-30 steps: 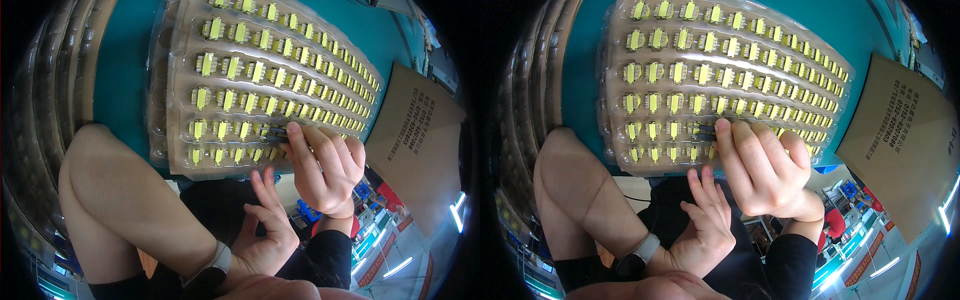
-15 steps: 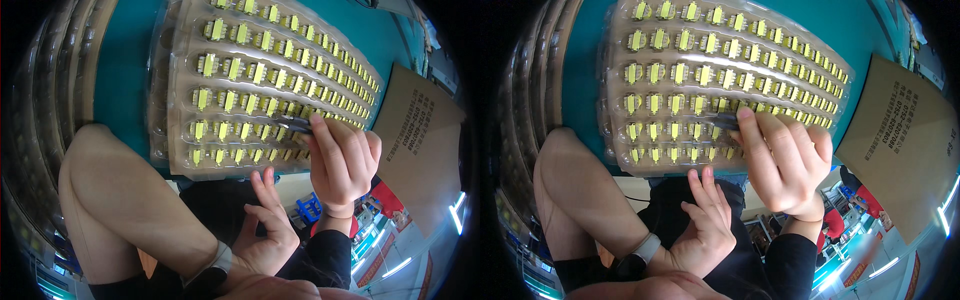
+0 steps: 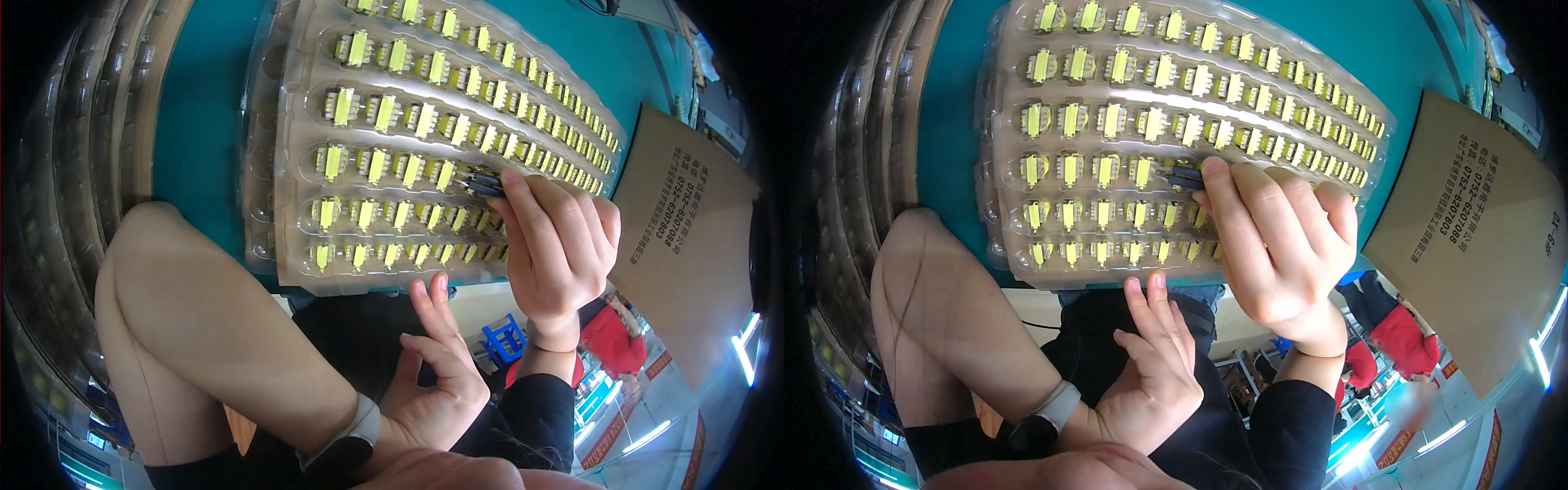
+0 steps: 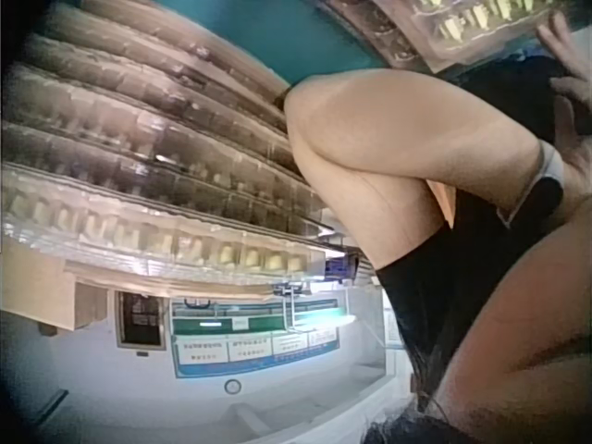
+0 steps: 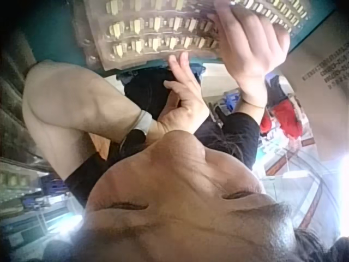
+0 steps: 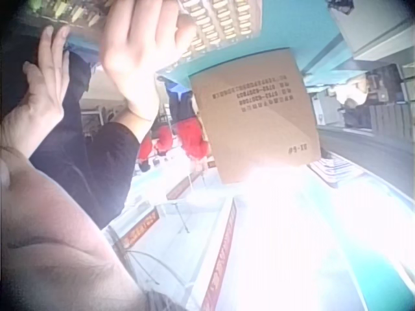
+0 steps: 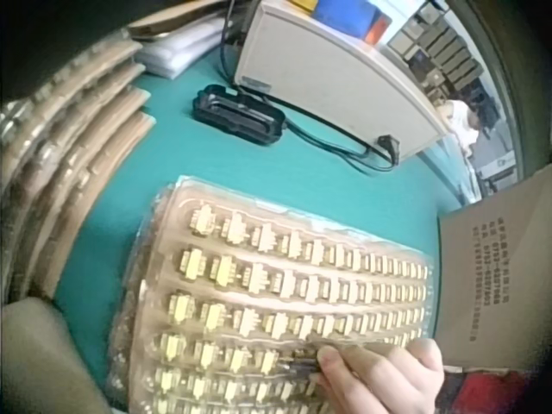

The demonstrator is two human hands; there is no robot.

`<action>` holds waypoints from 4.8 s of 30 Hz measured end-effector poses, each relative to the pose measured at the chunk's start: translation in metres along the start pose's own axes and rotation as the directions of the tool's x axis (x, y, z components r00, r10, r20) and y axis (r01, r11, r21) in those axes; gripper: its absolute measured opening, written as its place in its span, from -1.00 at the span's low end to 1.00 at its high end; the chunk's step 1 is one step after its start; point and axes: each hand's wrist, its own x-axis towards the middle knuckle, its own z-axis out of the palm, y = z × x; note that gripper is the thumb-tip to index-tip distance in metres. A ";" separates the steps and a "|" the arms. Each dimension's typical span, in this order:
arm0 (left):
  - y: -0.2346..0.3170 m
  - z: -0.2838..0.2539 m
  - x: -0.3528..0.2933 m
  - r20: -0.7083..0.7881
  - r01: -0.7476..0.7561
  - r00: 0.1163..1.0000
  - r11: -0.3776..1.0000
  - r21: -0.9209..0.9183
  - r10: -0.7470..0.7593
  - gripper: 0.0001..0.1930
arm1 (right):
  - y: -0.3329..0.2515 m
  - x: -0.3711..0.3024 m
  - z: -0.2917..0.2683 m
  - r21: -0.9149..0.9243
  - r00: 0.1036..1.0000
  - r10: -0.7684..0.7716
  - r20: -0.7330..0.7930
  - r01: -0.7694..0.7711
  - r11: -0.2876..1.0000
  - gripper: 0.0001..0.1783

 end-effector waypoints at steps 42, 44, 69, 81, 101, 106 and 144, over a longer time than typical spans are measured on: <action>0.001 -0.002 0.001 -0.001 0.033 0.999 0.999 -0.013 -0.033 -0.58 | -0.003 0.013 -0.003 0.027 0.998 -0.045 0.036 0.044 0.999 -0.64; 0.002 -0.002 0.001 0.004 0.043 0.999 0.999 -0.013 -0.043 -0.58 | 0.003 0.013 0.000 0.037 1.000 -0.025 -0.002 0.025 0.999 -0.65; -0.004 -0.001 0.000 0.013 -0.002 1.000 1.000 -0.012 0.003 -0.82 | 0.015 0.020 0.005 -0.008 0.999 0.019 -0.033 -0.020 1.000 -0.66; -0.005 0.002 -0.002 0.021 0.008 1.000 1.000 -0.016 -0.008 -0.56 | 0.013 0.021 0.010 -0.007 1.000 -0.001 -0.022 0.001 1.000 -0.66; -0.003 0.007 0.000 0.016 0.003 1.000 1.000 -0.014 -0.002 -0.79 | 0.012 0.023 0.014 -0.021 0.999 -0.029 -0.027 0.028 0.999 -0.66; -0.003 0.008 -0.002 0.021 -0.006 1.000 1.000 0.003 0.006 -0.79 | 0.009 0.023 0.013 -0.022 0.998 -0.031 -0.059 0.029 0.999 -0.64; -0.042 0.018 0.013 -0.163 0.419 0.732 0.626 -0.658 -0.661 -0.56 | 0.111 -0.167 0.012 0.656 0.255 0.835 -0.487 -0.525 0.542 -0.72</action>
